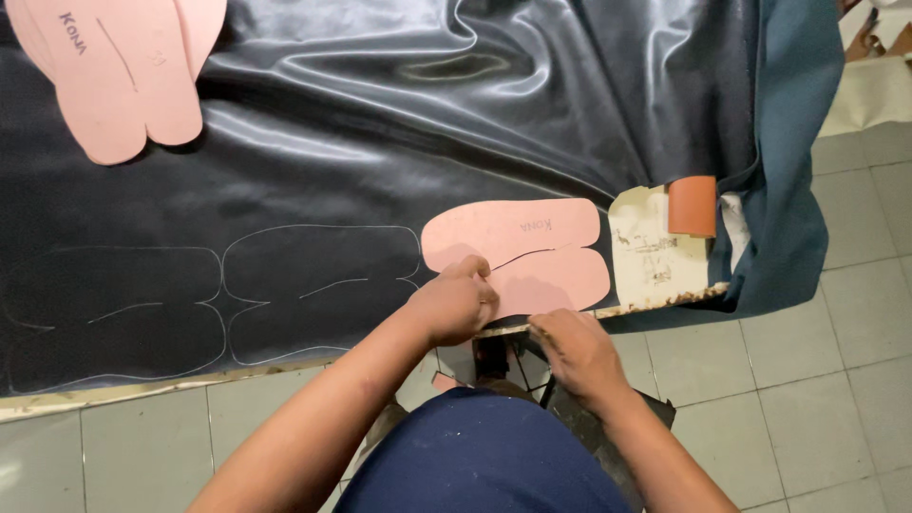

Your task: The person places pink paper sandal-sole templates on a black sheet material and traces around them with a pointed stylus, marking outlines for sandal soles. They reposition the templates, smooth them flat by hand, briefly pick up scissors, and continue tracing additional outlines across the sheet.

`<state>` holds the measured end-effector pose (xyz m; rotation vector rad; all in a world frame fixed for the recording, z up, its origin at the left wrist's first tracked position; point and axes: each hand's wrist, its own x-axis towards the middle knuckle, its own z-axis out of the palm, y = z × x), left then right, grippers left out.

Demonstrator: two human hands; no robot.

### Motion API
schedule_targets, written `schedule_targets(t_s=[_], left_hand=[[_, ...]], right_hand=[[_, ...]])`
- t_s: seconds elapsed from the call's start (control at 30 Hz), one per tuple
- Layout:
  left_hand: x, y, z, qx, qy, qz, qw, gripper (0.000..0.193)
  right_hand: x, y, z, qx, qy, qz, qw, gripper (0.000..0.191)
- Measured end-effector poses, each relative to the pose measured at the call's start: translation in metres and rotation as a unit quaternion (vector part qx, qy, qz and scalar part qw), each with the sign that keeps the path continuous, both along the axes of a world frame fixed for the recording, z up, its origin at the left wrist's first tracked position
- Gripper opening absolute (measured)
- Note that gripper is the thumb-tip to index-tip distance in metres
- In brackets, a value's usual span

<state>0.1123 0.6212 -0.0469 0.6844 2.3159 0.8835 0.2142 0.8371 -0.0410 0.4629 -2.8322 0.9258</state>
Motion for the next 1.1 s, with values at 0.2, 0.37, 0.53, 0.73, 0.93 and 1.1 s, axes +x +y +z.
schedule_targets(t_s=[0.2, 0.37, 0.53, 0.73, 0.93, 1.1], left_hand=[[-0.020, 0.000, -0.040, 0.025, -0.069, -0.019, 0.997, 0.053], [-0.032, 0.004, -0.068, 0.012, -0.103, -0.070, 0.992, 0.059], [-0.034, 0.001, -0.081, 0.062, -0.195, 0.031, 0.978, 0.062], [-0.028, -0.004, -0.073, 0.099, -0.307, 0.136, 0.937, 0.047], [0.018, -0.028, -0.051, 0.049, 0.057, -0.035, 0.997, 0.035], [0.069, -0.035, -0.040, -0.122, 0.410, -0.207, 0.880, 0.049]], right_hand=[[-0.017, -0.037, -0.004, -0.054, 0.005, 0.111, 0.992, 0.019], [-0.023, -0.059, -0.012, -0.057, -0.020, 0.168, 0.984, 0.025], [-0.032, -0.079, -0.024, -0.076, -0.021, 0.202, 0.976, 0.018], [-0.035, -0.088, -0.023, -0.087, 0.003, 0.176, 0.981, 0.012], [-0.025, -0.058, 0.012, -0.194, 0.042, 0.050, 0.979, 0.006], [-0.051, -0.068, 0.023, -0.132, -0.040, 0.044, 0.989, 0.011]])
